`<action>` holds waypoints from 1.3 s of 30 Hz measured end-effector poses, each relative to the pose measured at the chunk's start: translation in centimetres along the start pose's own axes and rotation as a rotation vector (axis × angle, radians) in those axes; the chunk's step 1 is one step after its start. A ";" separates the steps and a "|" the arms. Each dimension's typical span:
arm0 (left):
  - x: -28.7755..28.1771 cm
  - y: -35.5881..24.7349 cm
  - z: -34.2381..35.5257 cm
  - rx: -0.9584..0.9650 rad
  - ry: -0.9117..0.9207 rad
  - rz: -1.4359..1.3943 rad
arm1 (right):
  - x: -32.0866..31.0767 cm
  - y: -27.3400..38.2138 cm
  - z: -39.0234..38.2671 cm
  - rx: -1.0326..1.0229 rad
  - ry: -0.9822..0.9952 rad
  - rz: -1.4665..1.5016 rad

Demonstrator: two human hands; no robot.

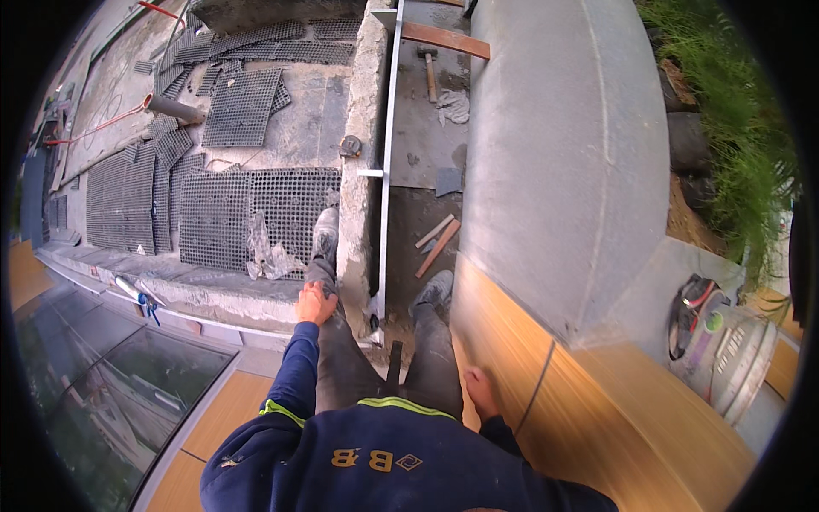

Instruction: The person uses a spirit level and a trowel to check and smooth a freshly poured concrete surface. They repeatedly place the level against the wall, observe the bubble, and scrape the surface with the trowel to achieve a flat finish.

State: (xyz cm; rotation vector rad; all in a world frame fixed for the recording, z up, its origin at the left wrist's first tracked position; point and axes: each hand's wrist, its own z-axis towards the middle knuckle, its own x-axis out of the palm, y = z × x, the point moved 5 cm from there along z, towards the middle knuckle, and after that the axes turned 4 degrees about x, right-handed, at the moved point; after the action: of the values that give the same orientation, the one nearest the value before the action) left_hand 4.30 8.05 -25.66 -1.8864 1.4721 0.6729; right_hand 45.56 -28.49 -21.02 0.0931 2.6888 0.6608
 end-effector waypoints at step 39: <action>1.7 0.6 -0.7 -0.423 -0.023 -0.039 | 10.1 9.4 6.3 0.406 -0.041 -0.834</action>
State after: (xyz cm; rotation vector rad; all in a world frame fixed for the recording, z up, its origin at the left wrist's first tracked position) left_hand 4.11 6.34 -26.58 -2.2029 1.3503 1.0491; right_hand 38.26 -15.86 -25.30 -0.8441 2.4454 -0.1400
